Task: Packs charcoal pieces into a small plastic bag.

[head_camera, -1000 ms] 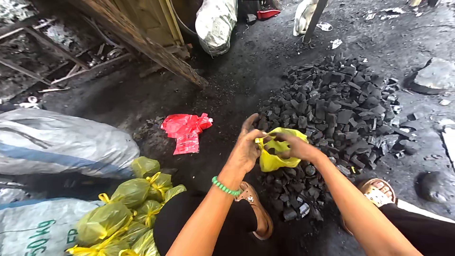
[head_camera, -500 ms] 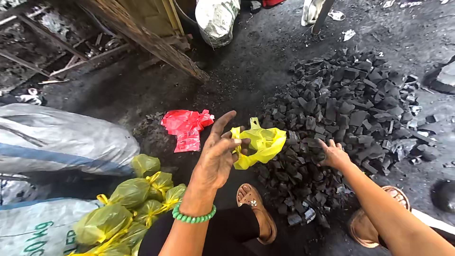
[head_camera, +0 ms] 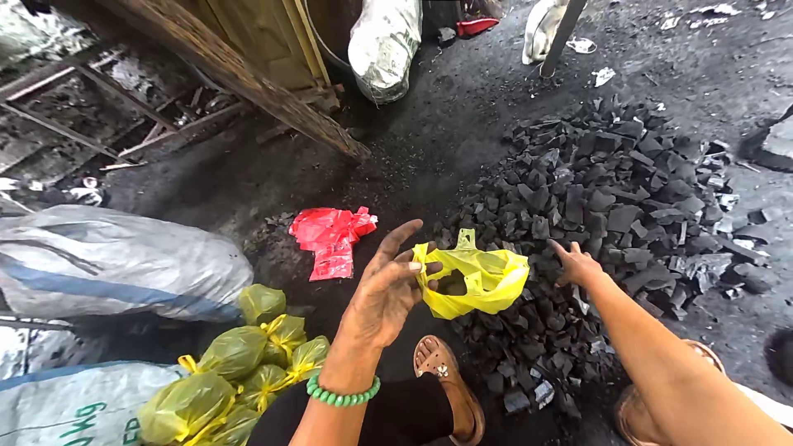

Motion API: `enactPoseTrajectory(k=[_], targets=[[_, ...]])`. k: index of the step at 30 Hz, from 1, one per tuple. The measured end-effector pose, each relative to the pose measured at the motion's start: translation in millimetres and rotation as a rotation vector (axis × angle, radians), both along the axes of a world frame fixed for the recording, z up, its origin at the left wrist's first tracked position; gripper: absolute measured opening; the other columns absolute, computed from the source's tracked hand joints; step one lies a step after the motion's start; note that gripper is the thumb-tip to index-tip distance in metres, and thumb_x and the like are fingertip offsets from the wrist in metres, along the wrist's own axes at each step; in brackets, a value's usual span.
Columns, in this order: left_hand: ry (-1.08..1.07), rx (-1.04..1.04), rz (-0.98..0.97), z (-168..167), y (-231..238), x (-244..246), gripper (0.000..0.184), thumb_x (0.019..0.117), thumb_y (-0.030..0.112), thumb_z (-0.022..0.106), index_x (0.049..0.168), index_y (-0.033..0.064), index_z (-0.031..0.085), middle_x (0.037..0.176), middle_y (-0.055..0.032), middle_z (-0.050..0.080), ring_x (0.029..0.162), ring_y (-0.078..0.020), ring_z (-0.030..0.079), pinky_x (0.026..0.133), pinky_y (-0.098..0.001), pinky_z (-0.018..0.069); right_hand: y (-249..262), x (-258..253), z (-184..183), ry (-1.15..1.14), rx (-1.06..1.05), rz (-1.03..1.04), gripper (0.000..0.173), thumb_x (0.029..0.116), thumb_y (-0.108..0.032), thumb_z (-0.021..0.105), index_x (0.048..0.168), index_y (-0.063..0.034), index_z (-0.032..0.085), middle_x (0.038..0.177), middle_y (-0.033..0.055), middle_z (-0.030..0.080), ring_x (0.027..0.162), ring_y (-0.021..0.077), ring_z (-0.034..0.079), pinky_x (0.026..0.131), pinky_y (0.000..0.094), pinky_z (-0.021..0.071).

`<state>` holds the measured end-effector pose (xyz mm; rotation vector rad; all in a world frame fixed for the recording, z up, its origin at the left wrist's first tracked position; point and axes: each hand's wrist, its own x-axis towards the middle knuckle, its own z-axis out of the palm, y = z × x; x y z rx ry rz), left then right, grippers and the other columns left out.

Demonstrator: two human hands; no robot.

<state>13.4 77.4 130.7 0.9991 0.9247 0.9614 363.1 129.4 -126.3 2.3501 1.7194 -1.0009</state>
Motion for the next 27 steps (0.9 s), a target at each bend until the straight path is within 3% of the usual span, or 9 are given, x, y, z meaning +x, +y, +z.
enactPoseTrajectory(k=[6, 10, 13, 16, 18, 20, 22, 25, 27], targets=[[0.096, 0.03, -0.067, -5.8, -3.3, 20.2, 0.06, 0.0865, 0.019, 0.06, 0.145, 0.0229, 0.05, 0.116, -0.0057, 0.069, 0.086, -0.011, 0.07, 0.066, -0.0231, 0.0579, -55.8, 15.9, -11.6, 0.129, 0.24, -0.147, 0.084, 0.0761, -0.012, 0.09, 0.15, -0.0066, 0.05, 0.147, 0.0323, 0.047, 0.123, 0.0568, 0.054, 0.094, 0.0734, 0.0471], [0.083, 0.054, -0.096, -7.3, -3.0, 36.9, 0.069, 0.0813, 0.013, 0.061, 0.147, 0.0176, 0.043, 0.113, -0.0064, 0.068, 0.087, -0.0127, 0.07, 0.068, -0.0248, 0.0588, -60.7, 19.0, 38.1, 0.575, 0.64, -0.479, 0.084, 0.0753, -0.004, 0.088, 0.147, 0.0042, 0.045, 0.138, 0.0332, 0.054, 0.126, 0.0463, 0.056, 0.105, 0.0638, 0.0461], [0.098, 0.095, -0.139, -11.3, -7.0, 47.2, 0.075, 0.0817, 0.009, 0.059, 0.152, 0.0178, 0.036, 0.112, -0.0075, 0.066, 0.085, -0.0135, 0.069, 0.068, -0.0266, 0.0588, -59.0, -15.1, 105.1, 1.26, 0.895, -0.581, 0.089, 0.0771, -0.003, 0.079, 0.15, -0.0138, 0.029, 0.127, 0.0075, 0.059, 0.106, 0.0181, 0.067, 0.084, 0.0392, 0.0622], [0.082, 0.094, -0.191, -13.4, -7.9, 57.3, 0.082, 0.0826, 0.008, 0.059, 0.157, 0.0212, 0.027, 0.115, -0.0094, 0.064, 0.085, -0.0147, 0.068, 0.068, -0.0276, 0.0577, -59.5, -59.4, 143.8, 1.634, 0.909, -0.188, 0.084, 0.072, -0.026, 0.09, 0.139, -0.0244, 0.04, 0.123, -0.0045, 0.069, 0.102, 0.0137, 0.071, 0.082, 0.0354, 0.0635], [0.057, 0.082, -0.197, -12.4, -5.8, 61.9, 0.082, 0.0845, 0.005, 0.056, 0.158, 0.0244, 0.025, 0.117, -0.0108, 0.062, 0.085, -0.0161, 0.067, 0.067, -0.0285, 0.0567, -59.8, -82.1, 142.5, 1.37, 0.819, 0.036, 0.083, 0.069, -0.021, 0.09, 0.139, -0.0118, 0.046, 0.121, 0.0001, 0.069, 0.102, 0.014, 0.07, 0.086, 0.034, 0.0615], [0.047, 0.045, -0.175, -7.6, -4.9, 63.2, 0.079, 0.0883, 0.004, 0.053, 0.158, 0.0287, 0.025, 0.114, -0.0113, 0.061, 0.084, -0.0177, 0.066, 0.065, -0.0288, 0.0557, -58.8, -91.2, 139.9, 0.732, 0.578, 0.292, 0.071, 0.0769, -0.006, 0.084, 0.141, -0.0006, 0.054, 0.136, 0.0192, 0.059, 0.118, 0.0331, 0.062, 0.1, 0.0486, 0.0529], [0.056, 0.004, -0.16, -4.9, -7.5, 62.7, 0.075, 0.0906, 0.006, 0.051, 0.157, 0.031, 0.025, 0.113, -0.0111, 0.062, 0.08, -0.0167, 0.067, 0.063, -0.0271, 0.0559, -52.2, -98.5, 142.1, 0.232, 0.269, 0.481, 0.072, 0.0862, -0.01, 0.08, 0.151, -0.0172, 0.051, 0.152, 0.0278, 0.043, 0.128, 0.0517, 0.052, 0.1, 0.0678, 0.0455], [0.08, 0.012, -0.117, -1.9, -8.3, 58.0, 0.072, 0.0909, 0.007, 0.05, 0.156, 0.0291, 0.029, 0.113, -0.0104, 0.063, 0.078, -0.0154, 0.067, 0.062, -0.0262, 0.0549, -56.9, -75.8, 166.8, 0.336, 0.311, 0.528, 0.057, 0.0886, -0.001, 0.074, 0.143, -0.012, 0.061, 0.143, 0.0276, 0.055, 0.128, 0.0483, 0.055, 0.104, 0.069, 0.0428], [0.066, 0.041, -0.081, 1.8, -6.1, 49.1, 0.072, 0.0889, 0.008, 0.05, 0.155, 0.0296, 0.03, 0.111, -0.0091, 0.064, 0.077, -0.0153, 0.067, 0.061, -0.0265, 0.0561, -69.1, -46.5, 187.4, 0.723, 0.422, 0.333, 0.035, 0.0952, -0.002, 0.064, 0.13, -0.0039, 0.068, 0.129, 0.0158, 0.068, 0.112, 0.0275, 0.068, 0.097, 0.0489, 0.0547]])
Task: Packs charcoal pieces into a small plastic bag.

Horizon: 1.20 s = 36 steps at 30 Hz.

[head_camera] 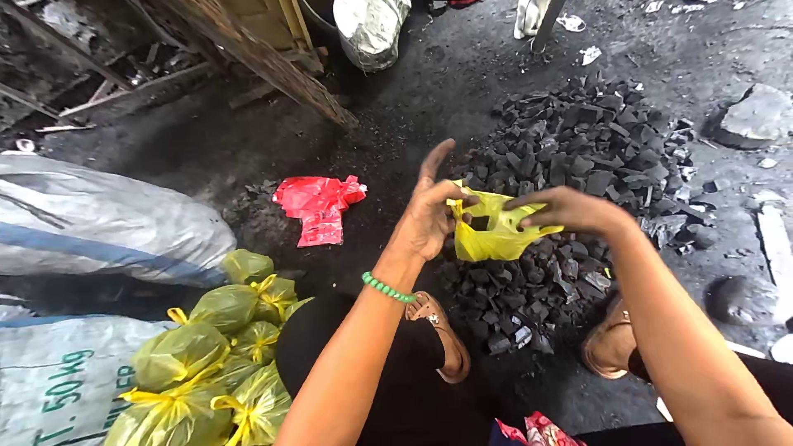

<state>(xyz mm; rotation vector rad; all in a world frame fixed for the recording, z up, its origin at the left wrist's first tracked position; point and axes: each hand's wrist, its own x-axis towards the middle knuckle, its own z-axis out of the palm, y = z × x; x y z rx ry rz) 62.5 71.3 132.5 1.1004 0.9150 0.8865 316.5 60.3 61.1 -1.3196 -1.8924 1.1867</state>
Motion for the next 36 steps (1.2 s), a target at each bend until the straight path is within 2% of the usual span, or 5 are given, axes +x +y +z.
enactPoseTrajectory(k=[3, 6, 11, 29, 36], targets=[[-0.034, 0.052, 0.031, 9.4, 2.0, -15.5, 0.073, 0.0885, 0.011, 0.05, 0.154, 0.0329, 0.029, 0.115, -0.0082, 0.066, 0.08, -0.0158, 0.07, 0.063, -0.0274, 0.0585, -3.1, 44.9, -30.0, 0.377, -0.05, -0.385, 0.021, 0.0972, -0.005, 0.055, 0.117, -0.0047, 0.062, 0.106, 0.0063, 0.072, 0.083, 0.0163, 0.073, 0.071, 0.0368, 0.0641], [-0.026, 0.099, 0.052, 14.8, 3.3, -25.7, 0.073, 0.0885, 0.012, 0.052, 0.154, 0.0344, 0.029, 0.112, -0.0063, 0.066, 0.081, -0.0157, 0.071, 0.063, -0.0275, 0.0595, -9.9, 76.8, -135.6, -0.181, -0.134, -0.495, 0.056, 0.0812, -0.003, 0.084, 0.13, 0.0093, 0.059, 0.12, 0.0326, 0.064, 0.109, 0.0455, 0.064, 0.096, 0.0638, 0.0511], [0.046, 0.126, 0.057, 9.0, 6.4, -37.9, 0.071, 0.0872, 0.014, 0.053, 0.153, 0.0327, 0.032, 0.11, -0.0007, 0.067, 0.088, -0.013, 0.072, 0.067, -0.026, 0.0608, -53.6, 20.1, -219.5, -0.653, -0.548, -0.525, 0.108, 0.0754, -0.009, 0.088, 0.164, -0.0236, 0.027, 0.168, 0.0305, 0.003, 0.132, 0.0683, 0.038, 0.092, 0.079, 0.0451], [0.059, -0.04, -0.114, -40.5, -5.9, 1.6, 0.077, 0.0873, 0.008, 0.057, 0.157, 0.0237, 0.029, 0.108, -0.0087, 0.065, 0.079, -0.0154, 0.066, 0.064, -0.03, 0.0565, -5.7, 12.6, -98.8, 0.636, 0.199, -0.795, 0.098, 0.0701, 0.001, 0.077, 0.154, -0.0102, 0.028, 0.134, 0.0071, 0.054, 0.11, 0.0078, 0.062, 0.089, 0.0289, 0.0576], [0.107, -0.102, -0.096, -47.8, 4.3, 11.6, 0.075, 0.0922, 0.009, 0.054, 0.159, 0.0304, 0.025, 0.108, -0.0096, 0.06, 0.079, -0.0157, 0.063, 0.063, -0.0282, 0.0528, -20.4, -88.1, -108.3, -0.135, 0.455, -0.281, 0.067, 0.0752, -0.008, 0.084, 0.138, -0.0035, 0.059, 0.133, 0.0356, 0.052, 0.104, 0.0475, 0.066, 0.079, 0.0567, 0.0599]])
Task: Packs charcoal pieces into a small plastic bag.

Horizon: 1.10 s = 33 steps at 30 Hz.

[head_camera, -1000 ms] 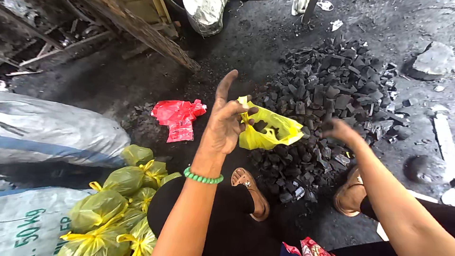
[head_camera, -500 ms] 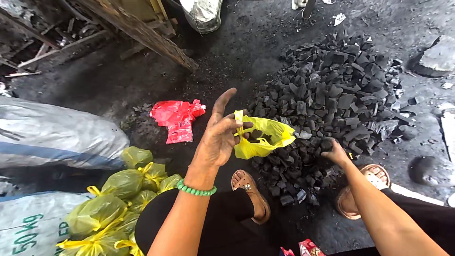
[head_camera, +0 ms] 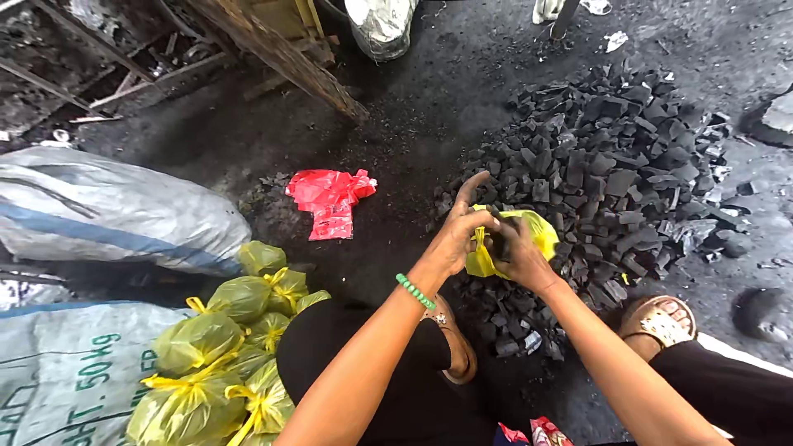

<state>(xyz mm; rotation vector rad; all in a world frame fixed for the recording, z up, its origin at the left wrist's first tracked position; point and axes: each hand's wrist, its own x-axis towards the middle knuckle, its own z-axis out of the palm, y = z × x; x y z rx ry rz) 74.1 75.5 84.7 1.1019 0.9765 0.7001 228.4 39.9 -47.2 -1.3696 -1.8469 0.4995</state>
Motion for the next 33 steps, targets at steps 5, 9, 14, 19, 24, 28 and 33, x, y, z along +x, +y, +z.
enactPoseTrajectory(k=[5, 9, 14, 19, 24, 28, 33], targets=[[0.014, -0.058, 0.048, 5.3, -2.9, -6.3, 0.076, 0.0908, 0.008, 0.052, 0.158, 0.0342, 0.028, 0.116, -0.0125, 0.06, 0.083, -0.019, 0.063, 0.063, -0.0296, 0.0515, 33.6, 30.3, 12.0, -0.471, -0.774, 0.292, 0.059, 0.0982, -0.028, 0.069, 0.153, -0.0325, 0.049, 0.154, 0.0258, 0.044, 0.132, 0.0484, 0.051, 0.103, 0.0673, 0.0436], [-0.081, -0.025, 0.108, 20.6, -1.7, -18.5, 0.078, 0.0871, 0.011, 0.053, 0.157, 0.0341, 0.027, 0.115, -0.0108, 0.064, 0.077, -0.0153, 0.066, 0.059, -0.0258, 0.0537, 43.0, 63.6, 67.7, -0.403, -0.658, 0.334, 0.046, 0.0951, -0.016, 0.073, 0.14, -0.0137, 0.064, 0.134, 0.0244, 0.064, 0.123, 0.0472, 0.06, 0.104, 0.0693, 0.0421], [-0.2, -0.001, 0.111, 39.6, 3.2, -29.6, 0.075, 0.0869, 0.014, 0.053, 0.154, 0.0395, 0.029, 0.117, -0.0077, 0.067, 0.078, -0.0137, 0.07, 0.059, -0.0248, 0.0568, 61.0, 65.8, 120.3, -0.301, -0.612, 0.354, 0.021, 0.0926, -0.01, 0.076, 0.112, -0.004, 0.074, 0.105, 0.0154, 0.074, 0.099, 0.034, 0.07, 0.093, 0.0584, 0.0516], [-0.143, 0.051, 0.094, 36.0, 4.5, -30.2, 0.074, 0.0867, 0.013, 0.054, 0.155, 0.0331, 0.032, 0.113, -0.0064, 0.068, 0.081, -0.0124, 0.07, 0.061, -0.0231, 0.0574, 74.5, 57.0, 74.9, 0.371, -0.168, 0.394, 0.022, 0.0944, -0.007, 0.066, 0.112, 0.0034, 0.073, 0.116, 0.0105, 0.073, 0.107, 0.0133, 0.069, 0.097, 0.0336, 0.0559], [-0.039, 0.11, 0.209, 45.0, 4.8, -49.5, 0.071, 0.0875, 0.014, 0.051, 0.154, 0.0325, 0.035, 0.111, -0.0044, 0.068, 0.081, -0.0119, 0.07, 0.063, -0.0243, 0.0587, 81.2, 102.9, -22.5, 0.032, -0.419, -0.104, 0.053, 0.0833, -0.005, 0.081, 0.132, 0.0027, 0.062, 0.128, 0.0305, 0.061, 0.113, 0.0454, 0.063, 0.096, 0.0634, 0.0525], [-0.007, 0.139, 0.228, 49.8, -0.6, -60.7, 0.066, 0.0921, 0.014, 0.047, 0.153, 0.0343, 0.036, 0.11, -0.0023, 0.068, 0.084, -0.0098, 0.071, 0.066, -0.0231, 0.0584, 25.4, 79.1, -102.3, -0.35, -0.753, -0.234, 0.088, 0.0764, -0.009, 0.088, 0.154, -0.0178, 0.047, 0.153, 0.0334, 0.039, 0.137, 0.0632, 0.035, 0.09, 0.08, 0.0445], [-0.038, 0.136, 0.24, 49.3, 5.1, -64.4, 0.068, 0.0876, 0.014, 0.051, 0.151, 0.034, 0.036, 0.11, -0.0015, 0.068, 0.083, -0.0122, 0.071, 0.063, -0.0253, 0.0596, 4.2, 89.4, -106.8, -0.18, -0.803, -0.418, 0.061, 0.0864, -0.014, 0.082, 0.142, -0.002, 0.057, 0.144, 0.0361, 0.046, 0.128, 0.058, 0.049, 0.095, 0.0734, 0.0466]])
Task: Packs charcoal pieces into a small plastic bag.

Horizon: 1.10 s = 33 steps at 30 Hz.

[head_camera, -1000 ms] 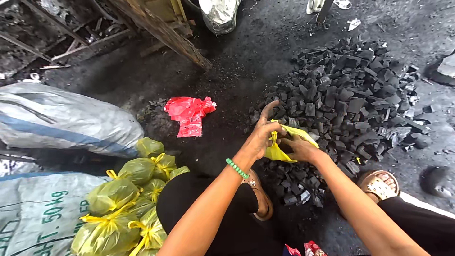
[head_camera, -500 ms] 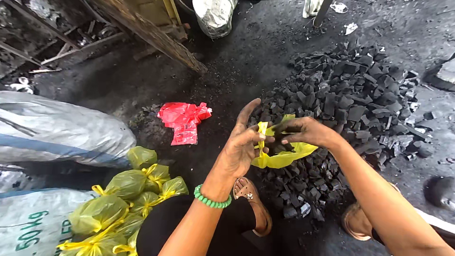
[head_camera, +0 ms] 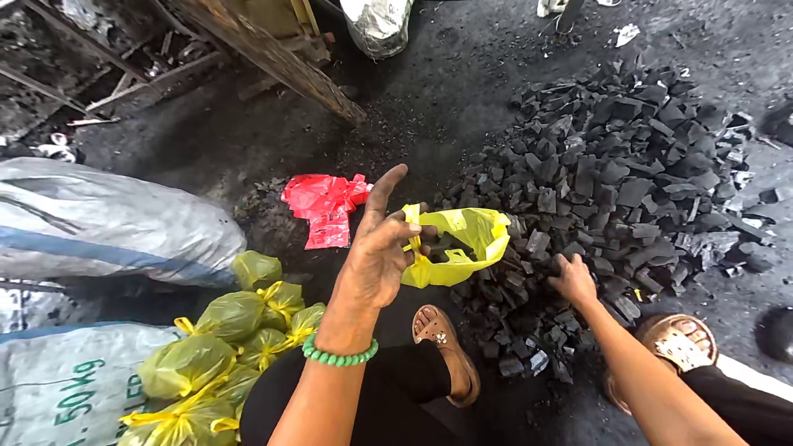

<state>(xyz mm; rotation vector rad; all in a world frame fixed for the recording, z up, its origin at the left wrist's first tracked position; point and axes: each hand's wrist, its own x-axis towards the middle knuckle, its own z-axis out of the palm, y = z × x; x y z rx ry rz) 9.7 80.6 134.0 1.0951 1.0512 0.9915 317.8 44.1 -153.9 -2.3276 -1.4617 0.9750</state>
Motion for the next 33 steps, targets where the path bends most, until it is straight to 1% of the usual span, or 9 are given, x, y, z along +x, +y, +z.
enactPoseTrajectory(k=[4, 9, 12, 14, 17, 20, 26, 28, 33], targets=[[-0.028, -0.006, -0.043, -4.6, -0.7, 8.5, 0.072, 0.0852, 0.013, 0.054, 0.151, 0.0325, 0.034, 0.104, -0.0013, 0.069, 0.081, -0.0126, 0.071, 0.061, -0.0257, 0.0597, -0.7, 25.6, 16.3, 0.5, 0.266, -0.382, 0.053, 0.0915, 0.002, 0.069, 0.141, 0.0063, 0.052, 0.13, 0.0306, 0.059, 0.115, 0.0396, 0.062, 0.097, 0.0581, 0.0509], [-0.016, -0.038, -0.139, -12.0, -7.5, 23.7, 0.077, 0.0851, 0.013, 0.056, 0.155, 0.031, 0.03, 0.109, -0.006, 0.066, 0.081, -0.014, 0.07, 0.062, -0.0259, 0.0582, 16.0, -19.9, 137.1, 1.269, 0.665, -0.26, 0.051, 0.0795, -0.005, 0.069, 0.124, -0.0186, 0.047, 0.102, -0.0048, 0.068, 0.082, 0.0094, 0.069, 0.069, 0.0313, 0.0626], [-0.007, -0.087, -0.158, -12.8, -9.9, 34.4, 0.075, 0.0875, 0.013, 0.054, 0.156, 0.0313, 0.029, 0.114, -0.0079, 0.064, 0.081, -0.0138, 0.068, 0.061, -0.0249, 0.056, 22.3, -52.1, 168.8, 0.75, 0.66, 0.375, 0.036, 0.0793, -0.003, 0.072, 0.114, -0.0037, 0.063, 0.109, 0.005, 0.069, 0.097, 0.0157, 0.068, 0.083, 0.0348, 0.059], [0.0, -0.104, -0.151, -9.7, -12.1, 38.3, 0.074, 0.0884, 0.012, 0.051, 0.157, 0.0305, 0.029, 0.113, -0.0089, 0.064, 0.078, -0.0133, 0.066, 0.059, -0.0239, 0.0536, 26.9, -65.7, 182.9, 0.118, 0.307, 0.742, 0.046, 0.0849, 0.0, 0.075, 0.129, -0.0108, 0.069, 0.134, 0.0231, 0.059, 0.126, 0.0422, 0.056, 0.098, 0.063, 0.0485], [-0.01, -0.075, -0.123, -6.1, -10.9, 34.5, 0.07, 0.0886, 0.012, 0.049, 0.154, 0.0298, 0.032, 0.111, -0.007, 0.065, 0.078, -0.0132, 0.067, 0.06, -0.0243, 0.0553, 24.6, -45.4, 189.9, 0.202, 0.364, 0.766, 0.054, 0.0869, 0.003, 0.073, 0.138, -0.0108, 0.066, 0.141, 0.0249, 0.058, 0.13, 0.0435, 0.056, 0.104, 0.0639, 0.0456], [-0.038, -0.027, -0.074, 1.5, -10.6, 23.6, 0.068, 0.0888, 0.013, 0.049, 0.153, 0.0304, 0.034, 0.112, -0.0057, 0.066, 0.08, -0.015, 0.069, 0.062, -0.0274, 0.058, 19.9, 1.4, 168.7, 0.74, 0.67, 0.249, 0.032, 0.0963, -0.006, 0.056, 0.127, -0.0024, 0.063, 0.121, 0.0081, 0.07, 0.1, 0.0162, 0.071, 0.086, 0.037, 0.0622], [-0.072, 0.065, -0.025, 14.3, -2.8, 9.3, 0.069, 0.0893, 0.014, 0.046, 0.153, 0.0348, 0.032, 0.114, -0.0052, 0.066, 0.083, -0.0165, 0.071, 0.061, -0.0281, 0.0596, -11.0, 5.1, 10.2, 0.071, -0.076, 0.155, 0.082, 0.0778, -0.02, 0.091, 0.148, -0.0032, 0.052, 0.138, 0.0395, 0.052, 0.119, 0.0603, 0.055, 0.098, 0.0782, 0.0426], [-0.054, 0.075, -0.018, 14.1, -2.3, 7.9, 0.07, 0.0885, 0.014, 0.049, 0.153, 0.0345, 0.032, 0.117, -0.0047, 0.066, 0.084, -0.0157, 0.072, 0.062, -0.0269, 0.06, -31.7, -31.9, -6.2, -0.045, -0.235, 0.112, 0.094, 0.0821, -0.02, 0.087, 0.16, -0.0135, 0.035, 0.155, 0.0377, 0.033, 0.122, 0.0639, 0.05, 0.091, 0.0758, 0.0474], [0.019, 0.093, -0.027, 7.6, 2.7, 3.6, 0.072, 0.087, 0.014, 0.052, 0.153, 0.0331, 0.031, 0.114, -0.0012, 0.065, 0.088, -0.0134, 0.071, 0.063, -0.0265, 0.0599, -36.4, -14.2, -23.2, 0.024, -0.124, 0.07, 0.077, 0.0851, -0.006, 0.081, 0.153, -0.0132, 0.046, 0.15, 0.038, 0.038, 0.11, 0.0606, 0.06, 0.086, 0.0742, 0.0509]])
